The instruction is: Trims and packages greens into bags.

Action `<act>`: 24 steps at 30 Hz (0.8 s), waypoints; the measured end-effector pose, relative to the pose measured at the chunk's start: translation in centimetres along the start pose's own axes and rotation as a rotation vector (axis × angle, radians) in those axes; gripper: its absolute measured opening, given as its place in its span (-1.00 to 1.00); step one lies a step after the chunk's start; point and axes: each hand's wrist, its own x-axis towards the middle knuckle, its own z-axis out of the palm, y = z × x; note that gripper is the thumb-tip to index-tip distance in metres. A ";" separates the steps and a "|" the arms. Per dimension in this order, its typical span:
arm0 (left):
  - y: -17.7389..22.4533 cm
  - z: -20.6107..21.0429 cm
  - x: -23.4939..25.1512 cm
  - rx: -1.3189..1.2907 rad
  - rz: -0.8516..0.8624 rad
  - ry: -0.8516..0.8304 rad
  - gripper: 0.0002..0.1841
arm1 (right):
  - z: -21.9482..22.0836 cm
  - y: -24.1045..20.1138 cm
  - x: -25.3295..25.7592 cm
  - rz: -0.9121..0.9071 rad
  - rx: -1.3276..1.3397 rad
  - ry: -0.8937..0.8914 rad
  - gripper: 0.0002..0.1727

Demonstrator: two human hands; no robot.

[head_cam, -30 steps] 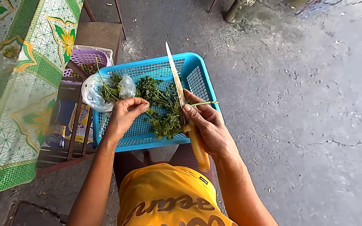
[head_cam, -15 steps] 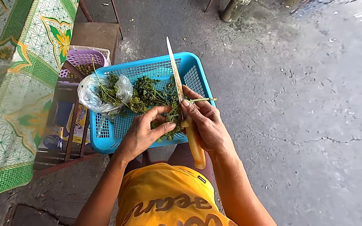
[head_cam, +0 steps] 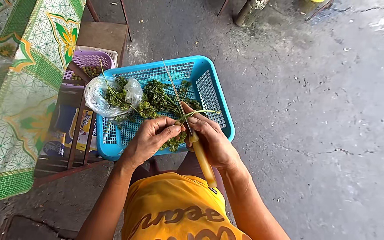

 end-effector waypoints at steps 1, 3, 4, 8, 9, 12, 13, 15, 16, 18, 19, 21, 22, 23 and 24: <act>-0.1 0.1 0.0 0.010 0.006 -0.011 -0.81 | 0.2 -0.2 -0.1 -0.014 -0.006 0.004 -0.36; -0.2 0.1 -0.1 0.013 0.018 -0.032 -0.82 | 0.6 -0.6 -0.1 -0.037 -0.013 0.019 -0.39; -0.2 0.1 -0.1 0.007 0.019 -0.039 -0.83 | 0.8 -0.6 -0.2 -0.052 -0.014 0.025 -0.41; -0.1 0.0 -0.2 -0.002 0.018 -0.053 -0.83 | 1.0 -0.4 -0.2 -0.114 -0.026 0.018 -0.46; -0.1 0.0 -0.2 0.003 0.019 -0.053 -0.82 | 1.0 -0.3 -0.2 -0.116 -0.036 0.015 -0.45; -0.2 0.1 -0.1 0.099 0.052 -0.030 -0.82 | 1.0 -0.1 -0.2 -0.144 -0.075 0.018 -0.41; -0.2 0.1 0.0 0.143 0.067 -0.021 -0.84 | 1.0 -0.1 -0.2 -0.147 -0.092 0.018 -0.39; -0.4 0.0 0.2 0.210 0.092 -0.015 -0.84 | 0.8 -0.3 -0.2 -0.130 -0.115 0.009 -0.36; -0.4 0.0 0.3 0.235 0.100 -0.017 -0.84 | 0.7 -0.4 -0.2 -0.118 -0.118 0.004 -0.36; -0.4 -0.1 0.4 0.266 0.110 -0.024 -0.84 | 0.7 -0.3 -0.2 -0.111 -0.104 0.004 -0.36; -0.4 -0.1 0.4 0.272 0.111 -0.027 -0.84 | 0.7 -0.3 -0.2 -0.115 -0.095 0.003 -0.37; -0.3 -0.2 0.4 0.257 0.102 -0.033 -0.83 | 0.8 -0.2 -0.2 -0.120 -0.082 -0.007 -0.38; -0.3 -0.1 0.4 0.250 0.096 -0.032 -0.83 | 0.8 -0.1 -0.2 -0.121 -0.075 -0.017 -0.38; -0.3 -0.1 0.3 0.252 0.093 -0.030 -0.82 | 0.8 -0.1 -0.2 -0.118 -0.066 -0.025 -0.39; -0.2 -0.1 0.3 0.263 0.090 -0.025 -0.82 | 0.9 0.0 -0.1 -0.115 -0.060 -0.027 -0.39</act>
